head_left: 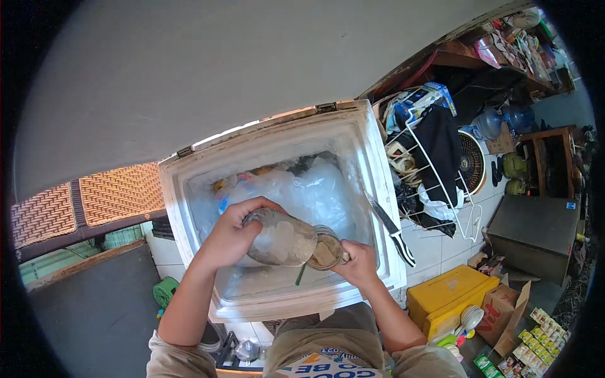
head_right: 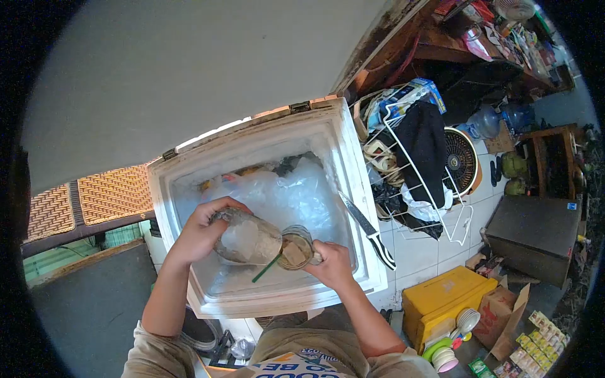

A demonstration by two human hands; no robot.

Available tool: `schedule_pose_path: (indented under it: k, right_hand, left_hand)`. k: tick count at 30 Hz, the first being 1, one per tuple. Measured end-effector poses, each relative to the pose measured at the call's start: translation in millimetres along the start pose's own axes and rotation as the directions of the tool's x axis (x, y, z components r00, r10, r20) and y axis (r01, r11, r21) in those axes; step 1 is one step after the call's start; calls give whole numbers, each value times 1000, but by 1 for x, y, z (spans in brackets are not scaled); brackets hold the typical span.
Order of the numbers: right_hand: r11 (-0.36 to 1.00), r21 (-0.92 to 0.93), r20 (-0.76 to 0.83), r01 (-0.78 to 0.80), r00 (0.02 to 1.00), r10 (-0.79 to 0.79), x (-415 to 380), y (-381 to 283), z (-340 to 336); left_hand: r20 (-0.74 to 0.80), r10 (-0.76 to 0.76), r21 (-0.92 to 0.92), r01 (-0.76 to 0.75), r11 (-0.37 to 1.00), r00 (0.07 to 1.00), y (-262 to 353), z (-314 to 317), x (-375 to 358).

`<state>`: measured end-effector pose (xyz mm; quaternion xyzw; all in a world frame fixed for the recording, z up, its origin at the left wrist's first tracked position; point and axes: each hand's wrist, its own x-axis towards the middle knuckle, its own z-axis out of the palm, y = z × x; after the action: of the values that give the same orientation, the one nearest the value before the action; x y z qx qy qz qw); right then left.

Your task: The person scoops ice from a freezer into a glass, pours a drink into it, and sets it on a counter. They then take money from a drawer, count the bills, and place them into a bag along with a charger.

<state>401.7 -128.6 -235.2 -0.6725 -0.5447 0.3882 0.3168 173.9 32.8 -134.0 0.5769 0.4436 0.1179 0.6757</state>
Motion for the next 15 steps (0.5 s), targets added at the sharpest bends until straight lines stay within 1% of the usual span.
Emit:
schedule_pose_path:
  k: [1, 2, 4, 5, 7, 8, 10, 11, 13, 15]
  right_hand:
    - [1000, 20, 19, 12, 1000, -13, 3, 3, 5]
    - [1000, 24, 20, 13, 1000, -13, 2, 3, 8]
    - [1000, -5, 20, 15, 1000, -15, 6, 1, 13]
    - [1000, -3, 22, 17, 1000, -17, 8, -1, 14]
    - [1000, -28, 52, -2, 999, 3, 10, -3, 16]
    - [1000, -28, 52, -1, 999, 2, 11, -4, 18]
    - [999, -27, 50, -47, 998, 48, 12, -2, 21]
    - [999, -27, 49, -47, 998, 48, 13, -1, 22]
    - [1000, -24, 32, 8, 999, -7, 15, 1, 22]
    - [1000, -10, 33, -22, 999, 23, 15, 1, 24]
  left_hand:
    - [-30, 56, 21, -56, 998, 998, -3, 2, -3]
    - [-31, 54, 23, -53, 998, 998, -2, 4, -6]
    - [-96, -4, 83, 12, 996, 995, 4, 7, -12]
    - [-98, -4, 84, 12, 996, 995, 8, 9, -14]
    - [-131, -62, 273, 96, 957, 990, 17, 13, -18]
    - [-131, -61, 273, 95, 957, 989, 14, 16, -19]
    - [-210, 108, 415, -12, 910, 972, 6, 21, -22]
    - [-209, 108, 416, -12, 909, 972, 7, 23, -24]
    - [-241, 207, 468, -73, 881, 948, 10, 25, -29]
    - [-257, 238, 485, -87, 870, 937, 11, 25, -32]
